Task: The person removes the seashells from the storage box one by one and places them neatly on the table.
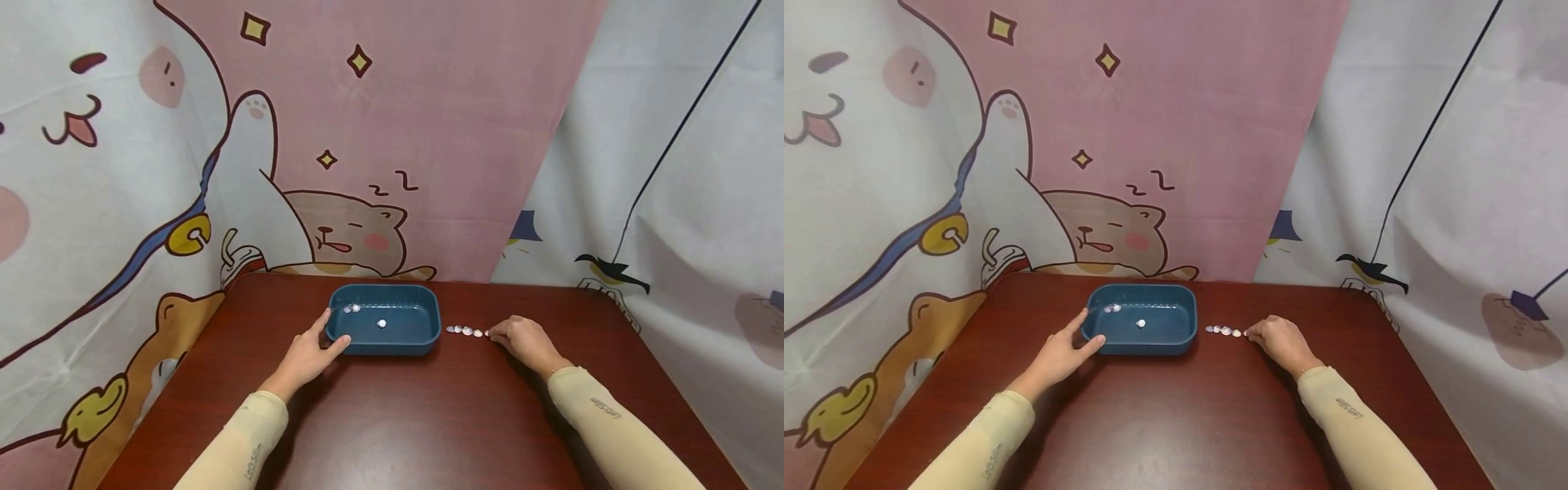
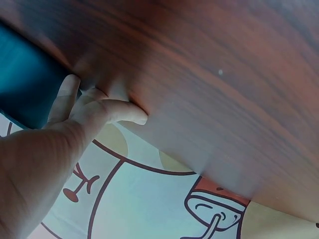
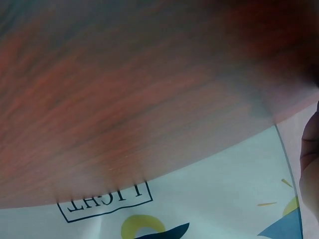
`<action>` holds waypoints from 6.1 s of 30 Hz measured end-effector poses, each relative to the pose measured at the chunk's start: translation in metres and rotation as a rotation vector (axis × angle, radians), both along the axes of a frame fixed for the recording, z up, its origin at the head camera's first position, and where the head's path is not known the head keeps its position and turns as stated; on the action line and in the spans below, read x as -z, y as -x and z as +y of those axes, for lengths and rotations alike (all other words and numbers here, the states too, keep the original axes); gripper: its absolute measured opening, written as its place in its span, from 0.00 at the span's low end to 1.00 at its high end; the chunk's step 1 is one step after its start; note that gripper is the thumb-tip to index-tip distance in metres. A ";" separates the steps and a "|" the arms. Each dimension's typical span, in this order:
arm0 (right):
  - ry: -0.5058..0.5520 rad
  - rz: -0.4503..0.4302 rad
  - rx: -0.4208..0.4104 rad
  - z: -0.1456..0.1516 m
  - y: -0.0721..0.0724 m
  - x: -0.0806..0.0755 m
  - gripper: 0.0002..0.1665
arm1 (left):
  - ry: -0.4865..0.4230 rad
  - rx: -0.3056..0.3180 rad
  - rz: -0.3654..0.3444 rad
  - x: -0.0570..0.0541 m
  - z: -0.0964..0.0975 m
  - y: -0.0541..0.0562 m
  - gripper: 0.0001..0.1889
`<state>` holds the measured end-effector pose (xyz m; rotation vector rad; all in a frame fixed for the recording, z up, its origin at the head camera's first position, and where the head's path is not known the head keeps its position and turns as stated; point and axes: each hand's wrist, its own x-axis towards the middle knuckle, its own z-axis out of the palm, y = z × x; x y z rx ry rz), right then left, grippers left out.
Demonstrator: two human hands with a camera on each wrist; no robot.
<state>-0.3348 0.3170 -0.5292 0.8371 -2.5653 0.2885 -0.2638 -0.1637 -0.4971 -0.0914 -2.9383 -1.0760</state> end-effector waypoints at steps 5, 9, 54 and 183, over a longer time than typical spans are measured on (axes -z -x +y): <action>0.000 -0.030 0.013 0.000 0.000 -0.001 0.07 | 0.002 -0.004 -0.006 0.000 0.000 0.000 0.48; -0.010 -0.043 0.029 0.001 0.001 0.000 0.07 | 0.001 -0.005 -0.016 0.001 0.000 0.000 0.48; 0.106 -0.618 0.141 -0.246 0.033 -0.036 0.19 | -0.020 0.004 -0.018 0.001 -0.002 -0.001 0.49; 0.044 -0.699 0.054 -0.291 0.041 -0.036 0.37 | -0.043 -0.001 -0.042 0.006 0.001 -0.002 0.48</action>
